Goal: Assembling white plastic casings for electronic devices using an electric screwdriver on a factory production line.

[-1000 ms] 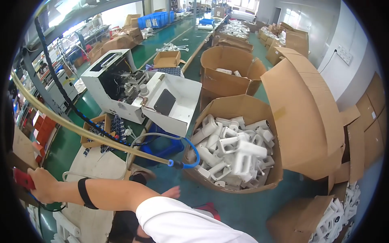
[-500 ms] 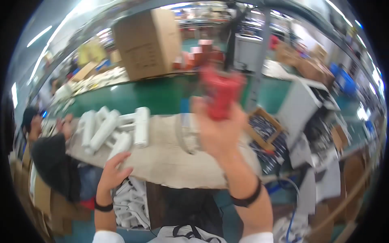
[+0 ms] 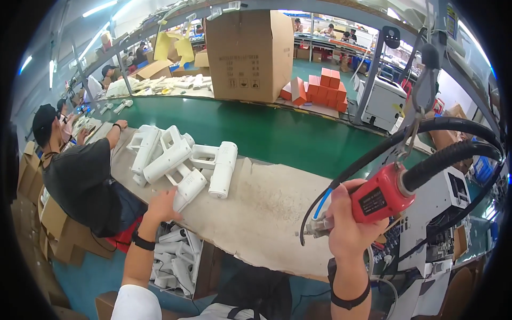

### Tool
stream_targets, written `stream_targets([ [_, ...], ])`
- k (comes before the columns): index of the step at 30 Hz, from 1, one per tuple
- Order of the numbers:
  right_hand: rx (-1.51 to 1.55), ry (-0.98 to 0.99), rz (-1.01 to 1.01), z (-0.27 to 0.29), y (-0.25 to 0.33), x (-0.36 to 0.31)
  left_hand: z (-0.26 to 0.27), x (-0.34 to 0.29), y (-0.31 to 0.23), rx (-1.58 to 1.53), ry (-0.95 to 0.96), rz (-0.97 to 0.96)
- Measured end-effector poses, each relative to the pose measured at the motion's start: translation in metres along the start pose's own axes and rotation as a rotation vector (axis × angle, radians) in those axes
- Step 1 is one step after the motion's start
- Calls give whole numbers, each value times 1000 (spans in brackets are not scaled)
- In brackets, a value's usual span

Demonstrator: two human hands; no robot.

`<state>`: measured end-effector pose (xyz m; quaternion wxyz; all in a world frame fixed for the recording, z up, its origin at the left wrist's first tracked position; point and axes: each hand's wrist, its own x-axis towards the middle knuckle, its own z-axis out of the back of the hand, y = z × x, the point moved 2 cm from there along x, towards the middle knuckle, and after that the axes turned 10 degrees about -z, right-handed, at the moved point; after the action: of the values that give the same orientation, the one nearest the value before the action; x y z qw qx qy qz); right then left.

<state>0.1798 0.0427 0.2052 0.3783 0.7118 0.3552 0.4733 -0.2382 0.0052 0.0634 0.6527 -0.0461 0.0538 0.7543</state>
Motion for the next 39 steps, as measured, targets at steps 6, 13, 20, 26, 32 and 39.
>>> stream_targets([
  [6, -7, 37, -37, -6, 5, -3, -30, -7, 6, -140, -146, -107],
  [13, -10, 51, 7, -6, 12, -15, -16, -51, -26, -192, -158, -219],
  [20, -37, 58, -51, 0, 25, -24, 2, -97, -60, -291, -165, -340],
  [26, -1, 52, -42, 1, 30, -23, -42, -110, -164, -319, -159, -255],
  [32, 4, 65, 1, 12, 31, -17, -25, -76, -236, -484, -305, -728],
  [39, -63, -71, 67, 26, 24, -5, 2, 11, -330, -79, 76, -969],
])
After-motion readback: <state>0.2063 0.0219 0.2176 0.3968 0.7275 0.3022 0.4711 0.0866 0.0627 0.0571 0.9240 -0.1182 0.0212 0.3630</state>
